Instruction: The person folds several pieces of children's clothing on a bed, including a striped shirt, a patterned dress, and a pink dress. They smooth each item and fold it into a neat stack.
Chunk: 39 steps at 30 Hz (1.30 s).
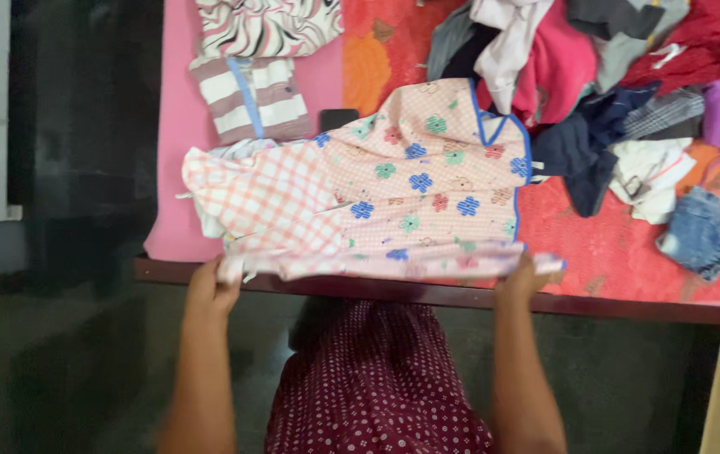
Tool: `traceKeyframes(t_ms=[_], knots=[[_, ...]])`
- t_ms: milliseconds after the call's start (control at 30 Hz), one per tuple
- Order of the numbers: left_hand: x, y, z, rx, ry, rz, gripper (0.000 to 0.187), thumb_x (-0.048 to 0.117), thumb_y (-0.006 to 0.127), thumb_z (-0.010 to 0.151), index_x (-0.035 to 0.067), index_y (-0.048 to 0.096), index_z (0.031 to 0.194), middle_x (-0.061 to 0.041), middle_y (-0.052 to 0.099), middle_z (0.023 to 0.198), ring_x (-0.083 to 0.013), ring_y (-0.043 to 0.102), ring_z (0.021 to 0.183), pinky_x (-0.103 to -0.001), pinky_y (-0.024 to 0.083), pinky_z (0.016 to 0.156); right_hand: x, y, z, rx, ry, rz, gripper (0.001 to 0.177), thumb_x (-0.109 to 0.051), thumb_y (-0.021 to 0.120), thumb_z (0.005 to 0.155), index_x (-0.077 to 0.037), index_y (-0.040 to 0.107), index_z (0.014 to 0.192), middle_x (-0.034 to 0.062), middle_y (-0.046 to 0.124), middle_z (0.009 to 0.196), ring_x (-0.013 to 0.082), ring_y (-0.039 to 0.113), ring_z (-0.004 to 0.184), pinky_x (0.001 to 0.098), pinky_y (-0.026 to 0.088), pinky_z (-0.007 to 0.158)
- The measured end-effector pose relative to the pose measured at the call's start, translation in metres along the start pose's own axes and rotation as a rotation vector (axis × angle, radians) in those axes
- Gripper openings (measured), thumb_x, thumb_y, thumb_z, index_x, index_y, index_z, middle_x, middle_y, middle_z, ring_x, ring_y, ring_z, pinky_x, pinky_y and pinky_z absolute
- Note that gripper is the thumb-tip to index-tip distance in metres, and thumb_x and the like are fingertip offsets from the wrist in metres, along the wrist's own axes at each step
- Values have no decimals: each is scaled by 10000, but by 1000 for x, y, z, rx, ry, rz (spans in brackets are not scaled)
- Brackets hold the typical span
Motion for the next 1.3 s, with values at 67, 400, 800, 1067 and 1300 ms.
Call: traceKeyframes(t_ms=[67,400,800,1067,1300], knots=[[1,21,5,-301,423,588,387,11,611,969,-72,560,1344,-191,610,1283,-239,644,1145,-386,588,989,-8,35,29,-44,-19,23,671,62,603,883,-83,353,1489,80,532,1245,240,649,1092,524,620,947],[-74,131,-108,44,1156,1673,584,227,620,959,70,436,1490,-227,291,1636,-420,255,1537,-601,281,1202,66,99,-8,-846,-949,-1605,660,-386,700,930,-152,435,1488,216,441,1573,482,444,1405,635,471,942],[-56,144,-24,195,1208,2199,351,275,642,925,214,658,1270,-66,587,1358,-322,514,1294,-601,383,1005,51,162,5,-1269,-352,-2133,843,-513,661,876,-350,240,1588,121,77,1695,441,222,1483,681,293,1095],[55,209,54,191,1178,2276,694,334,798,623,232,689,1301,-135,581,1348,-384,535,1242,-737,353,886,9,346,40,-1020,-1284,-1385,430,-191,763,787,-84,702,1199,211,667,1250,432,589,1195,572,459,973],[80,218,47,165,638,2672,366,415,785,842,214,696,1135,-29,719,1080,-245,685,1055,-543,398,937,12,413,71,-1310,-865,-1848,328,-258,787,808,-186,723,1121,128,704,1131,365,627,1113,662,418,891]])
Point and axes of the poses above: each hand's wrist, its own z-axis towards the middle knuckle, its own y-axis out of the palm, x = y × z, the point moved 2 cm from there along z, towards the middle knuckle
